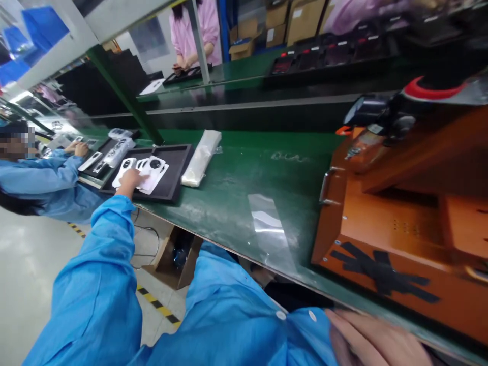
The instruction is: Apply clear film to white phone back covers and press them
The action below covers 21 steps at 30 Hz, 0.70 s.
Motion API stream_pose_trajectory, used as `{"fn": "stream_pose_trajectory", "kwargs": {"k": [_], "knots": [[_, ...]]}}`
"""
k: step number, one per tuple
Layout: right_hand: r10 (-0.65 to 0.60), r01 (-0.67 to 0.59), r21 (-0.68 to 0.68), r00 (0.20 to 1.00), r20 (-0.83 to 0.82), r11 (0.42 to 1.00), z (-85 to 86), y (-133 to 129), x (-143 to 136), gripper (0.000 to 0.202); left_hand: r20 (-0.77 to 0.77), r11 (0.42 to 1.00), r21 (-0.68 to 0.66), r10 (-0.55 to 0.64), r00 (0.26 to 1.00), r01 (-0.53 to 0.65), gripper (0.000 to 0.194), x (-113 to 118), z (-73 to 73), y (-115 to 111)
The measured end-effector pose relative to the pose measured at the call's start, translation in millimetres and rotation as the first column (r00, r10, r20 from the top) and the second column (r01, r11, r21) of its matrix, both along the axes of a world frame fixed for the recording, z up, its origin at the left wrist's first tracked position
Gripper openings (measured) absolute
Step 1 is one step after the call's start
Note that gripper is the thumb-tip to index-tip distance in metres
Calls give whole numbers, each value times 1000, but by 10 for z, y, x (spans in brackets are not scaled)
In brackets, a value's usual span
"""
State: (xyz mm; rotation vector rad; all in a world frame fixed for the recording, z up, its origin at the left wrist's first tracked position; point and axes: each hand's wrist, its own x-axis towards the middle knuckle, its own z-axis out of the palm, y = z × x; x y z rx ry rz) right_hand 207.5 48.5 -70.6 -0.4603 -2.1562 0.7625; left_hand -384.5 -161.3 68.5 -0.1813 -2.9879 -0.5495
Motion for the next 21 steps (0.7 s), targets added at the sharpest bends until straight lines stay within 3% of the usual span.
{"fn": "stream_pose_trajectory", "kwargs": {"k": [3,6,8,10,13,15,16,19,21], "knots": [[84,-121,343,989,120,931,31,-102,-128,33,-91,994,82,-58,994,66,36,125,119,38],[43,-89,349,989,139,933,50,-122,-317,21,-146,951,225,-184,972,213,16,451,40,168],[13,-57,327,990,137,943,32,-116,-417,24,-70,888,320,-325,943,330,35,808,-183,274],[19,-82,339,983,183,937,-9,-120,-486,29,48,812,424,-464,885,402,47,1230,-503,380],[19,-150,364,941,338,919,-92,-145,-541,35,171,725,571,-565,807,386,50,1758,-983,514],[5,-170,370,913,408,913,-141,-163,-546,41,112,741,527,-545,831,415,44,1940,-1188,563],[2,-169,368,911,413,914,-161,-171,-538,42,33,765,443,-535,844,468,39,1985,-1244,575],[-21,-110,348,936,351,931,-194,-184,-481,42,-227,789,140,-562,795,598,32,2051,-1269,634],[-58,-47,328,951,303,944,-201,-183,-440,43,-321,748,60,-612,723,661,30,2133,-1246,752]]}}
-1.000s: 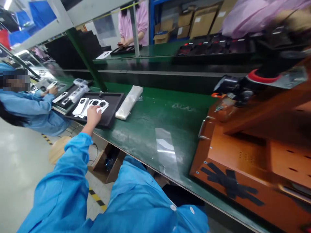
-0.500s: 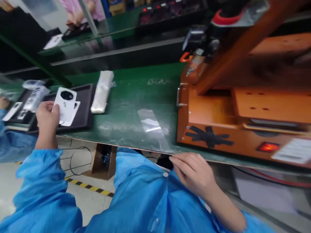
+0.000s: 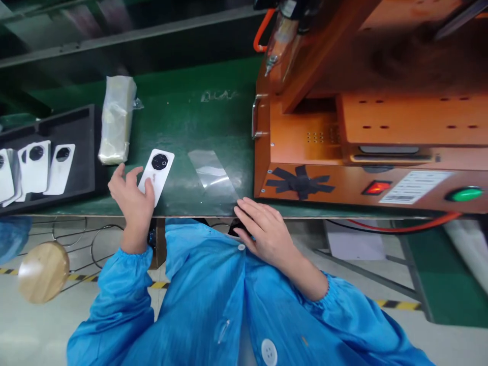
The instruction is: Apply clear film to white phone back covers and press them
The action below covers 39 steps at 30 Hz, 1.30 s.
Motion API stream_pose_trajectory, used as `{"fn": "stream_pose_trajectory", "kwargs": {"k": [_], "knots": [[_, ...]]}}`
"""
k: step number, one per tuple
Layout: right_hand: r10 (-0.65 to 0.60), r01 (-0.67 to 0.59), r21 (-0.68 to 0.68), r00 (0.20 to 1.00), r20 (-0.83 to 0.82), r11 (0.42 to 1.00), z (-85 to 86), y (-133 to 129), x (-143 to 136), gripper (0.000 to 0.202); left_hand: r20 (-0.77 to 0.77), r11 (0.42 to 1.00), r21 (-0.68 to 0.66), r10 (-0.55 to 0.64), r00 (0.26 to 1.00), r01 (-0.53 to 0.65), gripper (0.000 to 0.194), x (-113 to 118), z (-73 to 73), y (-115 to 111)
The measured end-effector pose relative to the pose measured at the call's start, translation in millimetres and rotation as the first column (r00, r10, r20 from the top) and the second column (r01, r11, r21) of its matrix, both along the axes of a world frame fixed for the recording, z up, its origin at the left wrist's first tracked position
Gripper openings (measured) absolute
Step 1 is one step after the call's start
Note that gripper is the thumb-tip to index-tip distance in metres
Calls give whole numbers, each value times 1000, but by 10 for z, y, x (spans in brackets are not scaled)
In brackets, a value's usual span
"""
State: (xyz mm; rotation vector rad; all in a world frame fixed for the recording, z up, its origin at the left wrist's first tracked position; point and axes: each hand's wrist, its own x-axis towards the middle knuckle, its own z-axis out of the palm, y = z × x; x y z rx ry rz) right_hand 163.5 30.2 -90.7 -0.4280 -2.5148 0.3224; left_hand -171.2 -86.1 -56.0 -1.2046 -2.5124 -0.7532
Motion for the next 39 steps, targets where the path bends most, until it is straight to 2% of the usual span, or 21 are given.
{"fn": "stream_pose_trajectory", "kwargs": {"k": [2,4,6,9,12,14,17,21,24,26,31,33,35,37,39], "knots": [[-33,32,-26,999,-38,999,-1,9,24,44,2,985,-16,-171,985,171,27,141,0,206],[-41,36,-60,995,-86,998,11,24,26,46,91,916,-96,-381,920,389,29,299,-33,466],[-61,46,-103,987,-148,994,46,40,16,52,191,844,-187,-471,861,503,38,415,-78,711],[-127,80,-199,963,-236,977,159,53,-4,58,271,824,-261,-438,857,504,51,466,-123,910],[-152,67,-282,944,-292,957,315,69,-84,56,316,834,-232,-422,850,501,42,438,-127,898],[-131,46,-268,943,-307,962,404,109,-234,53,331,843,-185,-431,839,506,35,423,-123,850],[-100,46,-223,967,-236,974,457,250,-639,46,342,854,-109,-448,826,508,28,425,-125,810],[-133,153,-231,986,99,961,364,498,-1228,42,348,866,-40,-455,820,498,18,443,-151,820],[-132,183,-186,958,256,965,249,575,-1399,34,355,885,-22,-428,831,465,8,448,-190,837],[-154,189,-124,956,251,974,185,566,-1368,33,357,888,-23,-422,833,459,5,447,-218,848],[-156,160,-35,983,97,987,87,514,-1170,32,339,860,-90,-448,827,503,12,445,-240,824],[-137,139,-30,989,54,990,99,492,-1116,32,310,826,-146,-485,818,545,23,453,-223,791],[-137,137,-24,990,22,990,181,454,-1065,29,277,776,-215,-534,799,593,55,459,-205,776],[-152,151,-30,988,-29,988,345,411,-1009,24,264,725,-278,-573,776,630,84,447,-194,798],[-170,161,-96,980,-99,982,563,397,-960,19,277,688,-311,-594,755,655,94,403,-187,852]]}}
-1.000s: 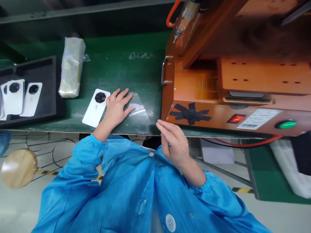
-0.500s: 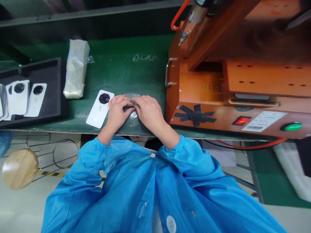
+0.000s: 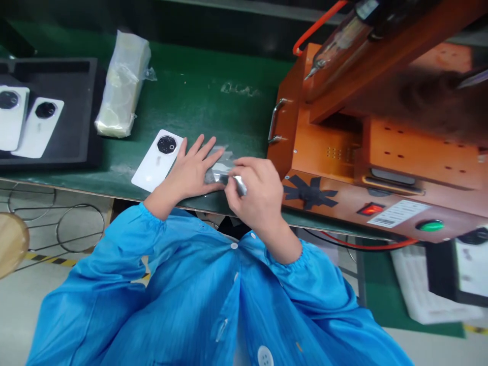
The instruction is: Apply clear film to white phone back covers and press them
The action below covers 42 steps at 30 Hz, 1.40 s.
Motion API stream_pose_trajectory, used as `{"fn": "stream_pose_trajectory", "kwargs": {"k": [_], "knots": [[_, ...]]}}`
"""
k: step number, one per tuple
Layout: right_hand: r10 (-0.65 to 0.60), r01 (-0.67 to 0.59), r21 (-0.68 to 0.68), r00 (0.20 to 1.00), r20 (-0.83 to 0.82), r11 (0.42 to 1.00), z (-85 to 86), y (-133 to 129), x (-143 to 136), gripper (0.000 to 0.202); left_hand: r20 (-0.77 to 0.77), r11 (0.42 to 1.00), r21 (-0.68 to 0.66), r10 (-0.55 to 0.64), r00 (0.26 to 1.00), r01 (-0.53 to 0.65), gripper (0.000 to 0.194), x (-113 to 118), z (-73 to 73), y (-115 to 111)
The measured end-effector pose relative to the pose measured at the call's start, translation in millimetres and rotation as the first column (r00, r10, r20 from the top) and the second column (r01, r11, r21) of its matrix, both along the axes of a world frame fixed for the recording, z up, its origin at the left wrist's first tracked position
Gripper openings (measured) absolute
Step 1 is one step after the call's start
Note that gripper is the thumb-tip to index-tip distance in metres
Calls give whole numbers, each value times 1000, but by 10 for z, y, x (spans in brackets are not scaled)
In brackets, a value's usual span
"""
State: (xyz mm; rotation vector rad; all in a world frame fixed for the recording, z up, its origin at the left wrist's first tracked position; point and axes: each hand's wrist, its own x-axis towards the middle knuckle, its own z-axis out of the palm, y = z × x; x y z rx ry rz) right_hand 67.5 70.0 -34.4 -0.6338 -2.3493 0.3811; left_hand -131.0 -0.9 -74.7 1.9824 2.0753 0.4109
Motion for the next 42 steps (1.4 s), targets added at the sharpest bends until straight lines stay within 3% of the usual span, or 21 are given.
{"fn": "stream_pose_trajectory", "kwargs": {"k": [4,7,11,14,16,18,20,21,23,25,27,29,31,33,35,38,42], "knots": [[-9,-1,-313,1000,-28,950,362,149,12,11,110,998,-35,-39,993,43,101,-139,103,45],[42,-9,-475,997,59,880,449,303,-47,8,244,996,82,23,970,-44,83,-149,324,-79],[124,-50,-448,983,138,892,442,312,-141,8,401,939,276,80,912,-204,39,56,626,-312],[243,-184,-414,965,97,892,418,233,-177,8,488,906,287,142,861,-312,12,214,673,-421],[230,-218,-451,973,-28,866,375,209,-182,14,636,856,249,208,744,-452,16,246,609,-480],[137,-202,-544,978,-158,814,298,204,-192,25,812,766,152,263,520,-625,21,232,508,-545],[75,-203,-665,973,-216,718,201,177,-228,31,911,676,40,277,304,-736,24,218,405,-605],[71,-219,-721,970,-231,657,154,145,-257,35,932,642,8,273,238,-767,25,225,361,-626],[82,-258,-805,964,-254,535,78,37,-334,48,948,601,-7,258,186,-799,25,282,290,-645],[89,-288,-842,956,-279,455,36,-98,-415,57,953,572,2,248,175,-820,25,372,248,-643],[89,-298,-850,953,-288,434,23,-207,-478,57,953,558,15,245,181,-830,26,426,234,-651],[78,-295,-840,953,-292,456,32,-244,-506,53,929,609,41,269,255,-792,29,362,241,-705],[44,-272,-817,956,-291,509,55,-193,-496,49,818,700,127,327,474,-702,37,156,246,-825],[25,-224,-789,966,-256,572,89,-79,-460,45,549,775,217,406,731,-594,47,-109,225,-996],[44,-170,-761,982,-182,626,122,50,-429,41,247,828,228,460,853,-513,50,-276,163,-1174],[104,-129,-722,991,-79,679,133,182,-449,37,33,859,187,480,877,-477,44,-116,32,-1353],[201,-140,-728,980,-4,671,44,213,-614,30,17,847,199,500,866,-493,50,489,-68,-1364]]}}
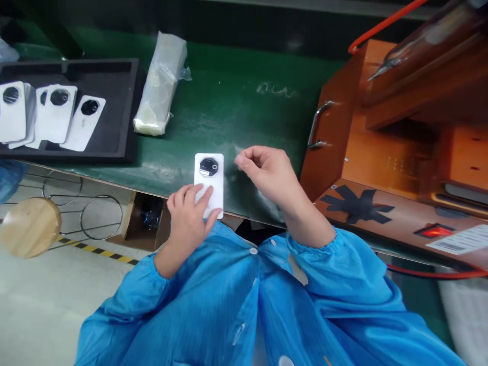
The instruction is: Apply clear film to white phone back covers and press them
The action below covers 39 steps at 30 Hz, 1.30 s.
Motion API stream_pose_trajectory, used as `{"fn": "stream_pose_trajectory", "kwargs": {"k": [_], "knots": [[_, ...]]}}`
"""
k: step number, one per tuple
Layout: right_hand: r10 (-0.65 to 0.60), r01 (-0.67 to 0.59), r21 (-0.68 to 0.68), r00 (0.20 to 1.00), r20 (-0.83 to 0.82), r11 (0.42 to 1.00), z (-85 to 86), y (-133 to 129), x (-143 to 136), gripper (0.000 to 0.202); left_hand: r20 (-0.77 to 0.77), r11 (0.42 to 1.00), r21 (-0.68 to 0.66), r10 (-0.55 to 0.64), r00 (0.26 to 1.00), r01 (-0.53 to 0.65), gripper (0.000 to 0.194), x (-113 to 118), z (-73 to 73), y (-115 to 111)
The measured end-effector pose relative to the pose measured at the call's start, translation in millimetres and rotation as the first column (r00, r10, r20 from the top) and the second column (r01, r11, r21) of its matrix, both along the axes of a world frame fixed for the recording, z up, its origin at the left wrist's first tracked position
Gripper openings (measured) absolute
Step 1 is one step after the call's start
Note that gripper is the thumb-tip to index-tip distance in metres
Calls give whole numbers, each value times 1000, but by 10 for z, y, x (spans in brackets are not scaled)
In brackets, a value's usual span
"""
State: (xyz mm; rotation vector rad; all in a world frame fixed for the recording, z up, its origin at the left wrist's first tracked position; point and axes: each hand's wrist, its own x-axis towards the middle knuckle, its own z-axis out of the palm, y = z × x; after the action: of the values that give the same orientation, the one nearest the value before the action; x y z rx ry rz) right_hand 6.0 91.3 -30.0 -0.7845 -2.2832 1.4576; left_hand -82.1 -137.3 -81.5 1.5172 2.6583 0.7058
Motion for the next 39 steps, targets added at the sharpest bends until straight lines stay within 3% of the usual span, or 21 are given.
{"fn": "stream_pose_trajectory", "kwargs": {"k": [3,8,12,23,39], "knots": [[68,-68,-4,993,92,998,-92,-13,-139,25,30,998,16,-57,998,57,55,199,-22,51],[94,-104,50,980,174,993,-164,-33,-271,25,45,993,57,-106,993,103,48,101,-107,37],[114,-132,67,967,229,989,-165,-68,-308,26,80,994,74,-81,994,75,49,89,-160,19],[64,-153,185,907,416,971,-98,-119,-328,23,-34,982,168,-85,996,90,46,89,-229,52],[-22,-145,290,864,503,946,-49,-225,-420,16,-58,981,156,-110,992,118,48,66,-233,34]]}}
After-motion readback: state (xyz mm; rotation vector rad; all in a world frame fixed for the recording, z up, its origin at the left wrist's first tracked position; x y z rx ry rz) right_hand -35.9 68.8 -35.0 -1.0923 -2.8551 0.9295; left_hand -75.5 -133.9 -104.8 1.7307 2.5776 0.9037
